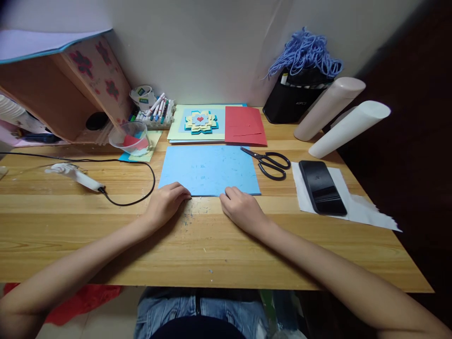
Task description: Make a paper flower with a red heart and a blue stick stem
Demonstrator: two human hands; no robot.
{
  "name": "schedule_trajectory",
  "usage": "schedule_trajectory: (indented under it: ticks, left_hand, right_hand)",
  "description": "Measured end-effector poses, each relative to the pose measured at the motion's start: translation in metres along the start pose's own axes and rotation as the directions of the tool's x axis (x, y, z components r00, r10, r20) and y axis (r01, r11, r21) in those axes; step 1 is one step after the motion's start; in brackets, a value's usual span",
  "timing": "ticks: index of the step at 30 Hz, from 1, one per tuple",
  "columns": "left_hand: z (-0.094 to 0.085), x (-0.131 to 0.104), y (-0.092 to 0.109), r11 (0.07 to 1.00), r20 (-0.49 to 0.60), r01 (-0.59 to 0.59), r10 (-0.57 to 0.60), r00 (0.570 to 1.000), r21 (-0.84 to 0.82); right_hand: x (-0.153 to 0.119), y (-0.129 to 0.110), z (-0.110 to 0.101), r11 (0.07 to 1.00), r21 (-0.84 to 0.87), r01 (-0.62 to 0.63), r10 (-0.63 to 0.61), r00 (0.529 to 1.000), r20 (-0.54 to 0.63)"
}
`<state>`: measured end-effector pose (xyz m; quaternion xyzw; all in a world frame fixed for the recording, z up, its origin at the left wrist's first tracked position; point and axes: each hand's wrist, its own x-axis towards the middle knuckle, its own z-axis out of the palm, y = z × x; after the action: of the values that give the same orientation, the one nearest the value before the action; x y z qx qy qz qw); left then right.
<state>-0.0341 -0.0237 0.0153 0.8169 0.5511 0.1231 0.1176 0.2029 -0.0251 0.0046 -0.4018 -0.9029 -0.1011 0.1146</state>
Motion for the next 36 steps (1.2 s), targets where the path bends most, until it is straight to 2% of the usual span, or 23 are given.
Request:
schedule_trajectory:
  ticks: [8,12,14,17,21,26,30,36]
  left_hand:
    - [-0.011,0.011,0.002,0.998,0.094,0.066,-0.065,0.993,-0.004]
    - [-0.007,0.008,0.007,0.983,0.061,0.045,-0.057,0.997,0.176]
    - [-0.004,0.003,0.007,0.962,0.032,0.014,-0.024,0.999,0.273]
    - [-0.003,-0.009,0.001,0.936,0.049,-0.089,0.077,0.996,0.34]
    - [-0.007,-0.024,-0.014,0.922,0.091,-0.172,0.149,0.985,0.346]
    - [-0.008,-0.032,-0.027,0.919,0.031,-0.212,0.214,0.976,0.331]
    - [-0.008,-0.036,-0.029,0.883,-0.008,-0.146,0.167,0.986,0.446]
    - [-0.015,-0.031,-0.027,0.798,0.068,-0.129,0.11,0.992,0.589]
  right_hand:
    - [-0.004,-0.003,0.002,0.993,-0.077,0.09,-0.089,0.996,0.013]
    - [-0.001,-0.005,0.003,0.99,-0.114,0.078,-0.079,0.997,-0.007]
    - [0.001,-0.007,0.002,0.989,-0.131,0.067,-0.068,0.998,-0.007]
    - [0.001,-0.008,0.003,0.99,-0.123,0.064,-0.064,0.998,0.002]
    - [-0.002,-0.007,0.004,0.992,-0.118,0.055,-0.057,0.998,-0.01]
    - [-0.005,-0.007,0.005,0.988,-0.144,0.05,-0.058,0.997,-0.053]
    - [-0.007,-0.007,0.007,0.989,-0.143,0.045,-0.054,0.996,-0.066]
    - [-0.006,-0.008,0.006,0.99,-0.138,0.042,-0.052,0.997,-0.064]
